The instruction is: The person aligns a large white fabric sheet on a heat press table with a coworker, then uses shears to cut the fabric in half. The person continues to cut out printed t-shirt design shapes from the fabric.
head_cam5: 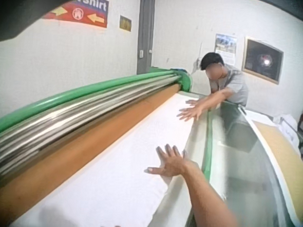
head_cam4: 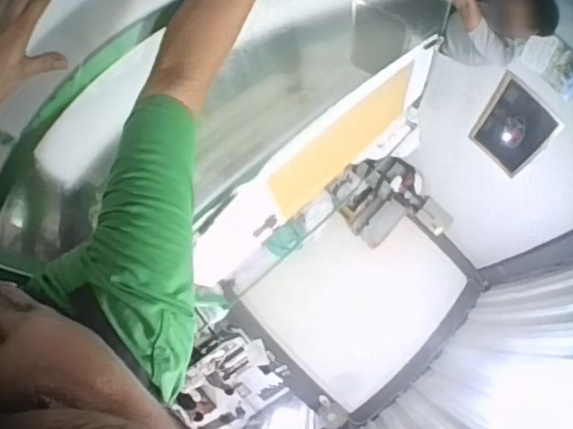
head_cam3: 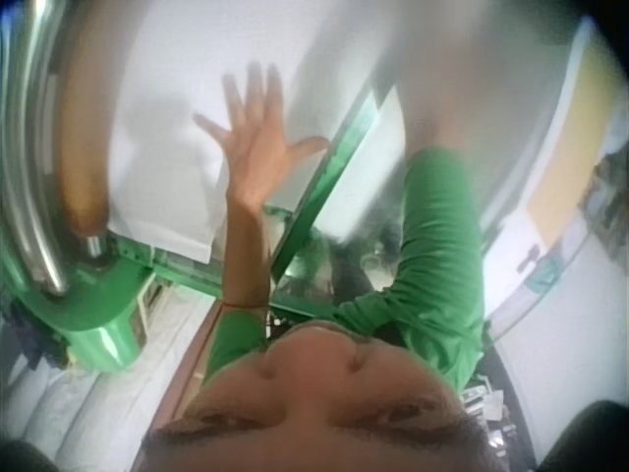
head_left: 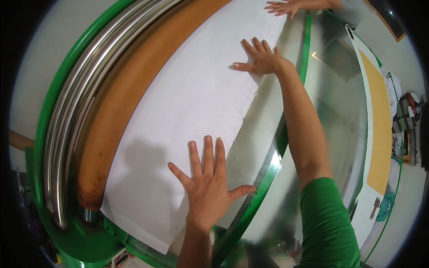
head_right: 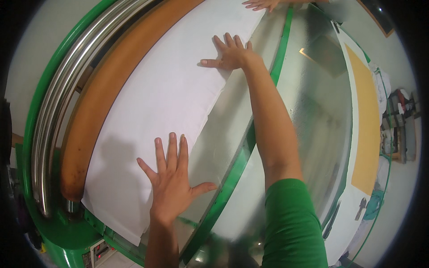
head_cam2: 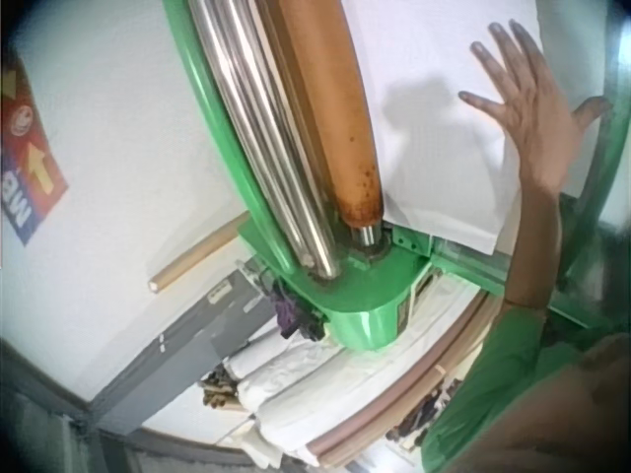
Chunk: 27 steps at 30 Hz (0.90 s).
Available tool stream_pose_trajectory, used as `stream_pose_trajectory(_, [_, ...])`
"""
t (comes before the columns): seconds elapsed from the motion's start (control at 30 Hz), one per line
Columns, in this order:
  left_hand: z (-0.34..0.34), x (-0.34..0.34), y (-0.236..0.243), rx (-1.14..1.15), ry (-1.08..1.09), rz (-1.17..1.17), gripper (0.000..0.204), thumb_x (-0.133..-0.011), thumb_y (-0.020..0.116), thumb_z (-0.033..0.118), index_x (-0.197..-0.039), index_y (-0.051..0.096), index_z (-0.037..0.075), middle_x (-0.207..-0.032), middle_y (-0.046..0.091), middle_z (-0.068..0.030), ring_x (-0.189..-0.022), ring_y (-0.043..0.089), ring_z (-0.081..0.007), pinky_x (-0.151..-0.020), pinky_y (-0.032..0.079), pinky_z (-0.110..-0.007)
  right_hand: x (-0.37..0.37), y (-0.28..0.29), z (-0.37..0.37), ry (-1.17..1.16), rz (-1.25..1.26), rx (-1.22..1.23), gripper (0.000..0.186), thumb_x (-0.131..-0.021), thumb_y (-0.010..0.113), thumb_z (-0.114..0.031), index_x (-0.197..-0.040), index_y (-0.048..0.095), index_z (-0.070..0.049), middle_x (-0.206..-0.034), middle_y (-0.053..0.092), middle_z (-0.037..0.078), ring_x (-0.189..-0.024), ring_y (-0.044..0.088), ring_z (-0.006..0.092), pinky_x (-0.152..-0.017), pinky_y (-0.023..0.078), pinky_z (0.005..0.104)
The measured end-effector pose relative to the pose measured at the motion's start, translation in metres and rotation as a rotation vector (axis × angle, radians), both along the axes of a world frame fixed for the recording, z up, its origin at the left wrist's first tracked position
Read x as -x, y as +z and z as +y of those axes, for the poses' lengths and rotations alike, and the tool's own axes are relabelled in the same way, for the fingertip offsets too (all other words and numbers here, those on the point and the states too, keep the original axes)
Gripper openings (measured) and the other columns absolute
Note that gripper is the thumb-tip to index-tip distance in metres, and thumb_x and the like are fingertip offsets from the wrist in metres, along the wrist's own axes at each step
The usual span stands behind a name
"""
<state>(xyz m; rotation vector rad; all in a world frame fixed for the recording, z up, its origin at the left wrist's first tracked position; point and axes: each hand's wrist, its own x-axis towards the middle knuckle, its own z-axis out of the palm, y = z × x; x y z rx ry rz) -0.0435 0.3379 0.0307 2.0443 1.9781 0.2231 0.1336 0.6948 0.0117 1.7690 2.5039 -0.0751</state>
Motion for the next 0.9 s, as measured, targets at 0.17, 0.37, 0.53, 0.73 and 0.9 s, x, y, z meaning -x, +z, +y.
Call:
stream_pose_trajectory(0.17, [0.0,0.002,-0.005,-0.055,0.002,-0.006,0.131,-0.075,0.06,0.093,-0.166,0.034,0.002,-0.174,0.03,-0.0215,-0.163,0.008,-0.0485,-0.108,-0.005,-0.09,-0.001,0.007,-0.014,-0.067,0.005,0.038,0.129,-0.075,0.049,-0.103,-0.173,0.019,-0.026,-0.179,0.013,0.018,-0.165,0.008,0.0417,-0.126,0.01,0.0742])
stream_pose_trajectory(0.37, [-0.001,0.004,-0.007,-0.093,-0.006,-0.025,0.129,-0.076,0.056,0.094,-0.166,0.036,0.004,-0.173,0.03,-0.0206,-0.163,0.011,-0.0481,-0.107,-0.005,-0.091,-0.006,0.01,-0.014,-0.08,0.019,0.049,0.129,-0.073,0.051,-0.103,-0.173,0.019,-0.027,-0.18,0.01,0.017,-0.166,0.007,0.0401,-0.123,0.005,0.0796])
stream_pose_trajectory(0.53, [0.001,0.005,0.003,0.018,0.002,-0.043,0.133,-0.075,0.067,0.088,-0.169,0.025,0.003,-0.178,0.017,-0.0201,-0.164,0.001,-0.0462,-0.111,-0.006,-0.088,-0.001,0.018,-0.018,-0.061,-0.047,0.074,0.138,-0.067,0.061,-0.101,-0.173,0.016,-0.027,-0.18,0.01,0.017,-0.166,0.008,0.0403,-0.122,0.009,0.0808])
stream_pose_trajectory(0.73, [0.002,0.006,0.003,0.033,0.002,-0.051,0.132,-0.075,0.066,0.088,-0.167,0.03,0.002,-0.177,0.019,-0.0206,-0.164,0.003,-0.0472,-0.109,-0.005,-0.09,-0.003,0.022,-0.017,-0.069,-0.043,0.13,0.146,-0.059,0.064,-0.103,-0.173,0.014,-0.028,-0.18,0.007,0.016,-0.166,0.007,0.0396,-0.121,0.01,0.0826])
stream_pose_trajectory(0.9, [0.002,0.005,0.004,0.015,0.012,-0.055,0.133,-0.075,0.064,0.09,-0.167,0.031,0.001,-0.177,0.021,-0.0214,-0.164,0.004,-0.0471,-0.109,-0.005,-0.091,0.001,0.026,-0.018,-0.085,-0.048,0.156,0.149,-0.056,0.064,-0.105,-0.174,0.012,-0.029,-0.18,0.006,0.016,-0.166,0.006,0.0387,-0.121,0.008,0.0829])
